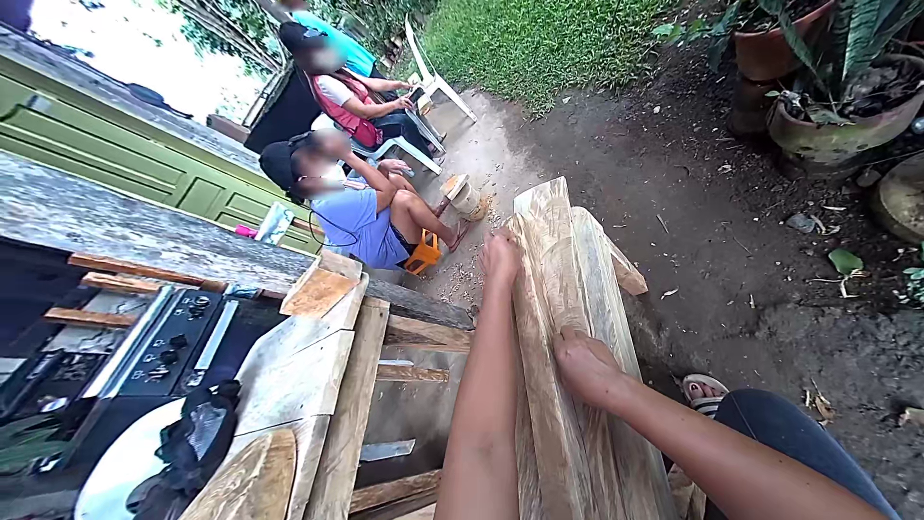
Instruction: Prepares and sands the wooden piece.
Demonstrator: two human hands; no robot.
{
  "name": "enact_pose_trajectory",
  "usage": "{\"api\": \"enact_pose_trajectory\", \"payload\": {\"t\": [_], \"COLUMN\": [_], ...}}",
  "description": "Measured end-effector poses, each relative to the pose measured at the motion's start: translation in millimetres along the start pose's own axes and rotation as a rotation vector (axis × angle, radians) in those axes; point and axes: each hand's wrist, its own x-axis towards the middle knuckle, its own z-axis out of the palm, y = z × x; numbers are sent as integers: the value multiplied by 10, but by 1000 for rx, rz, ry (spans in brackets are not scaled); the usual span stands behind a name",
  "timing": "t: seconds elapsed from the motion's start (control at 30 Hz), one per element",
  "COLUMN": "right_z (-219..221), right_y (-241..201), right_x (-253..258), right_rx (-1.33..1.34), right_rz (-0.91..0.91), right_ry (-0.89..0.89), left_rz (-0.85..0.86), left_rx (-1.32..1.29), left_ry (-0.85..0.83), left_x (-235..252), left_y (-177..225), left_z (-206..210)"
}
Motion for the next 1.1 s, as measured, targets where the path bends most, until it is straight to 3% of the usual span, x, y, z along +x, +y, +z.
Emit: {"api": "enact_pose_trajectory", "payload": {"t": [0.27, 0.63, 0.97, 1.1], "right_z": [-22, 19, -48, -49], "right_y": [10, 9, 45, 2], "right_x": [-5, -16, 19, 15], "right_rx": [9, -11, 16, -5], "right_rz": [-3, -9, -26, 23], "right_ry": [-21, 14, -27, -31], "left_rz": [3, -46, -5, -7], "left_rx": [93, -5, 57, 63], "left_ry": [-15, -22, -8, 28], "left_x": [-583, 109, -597, -522], "left_y": [-81, 14, -95, -32], "left_z": [-3, -59, 34, 26]}}
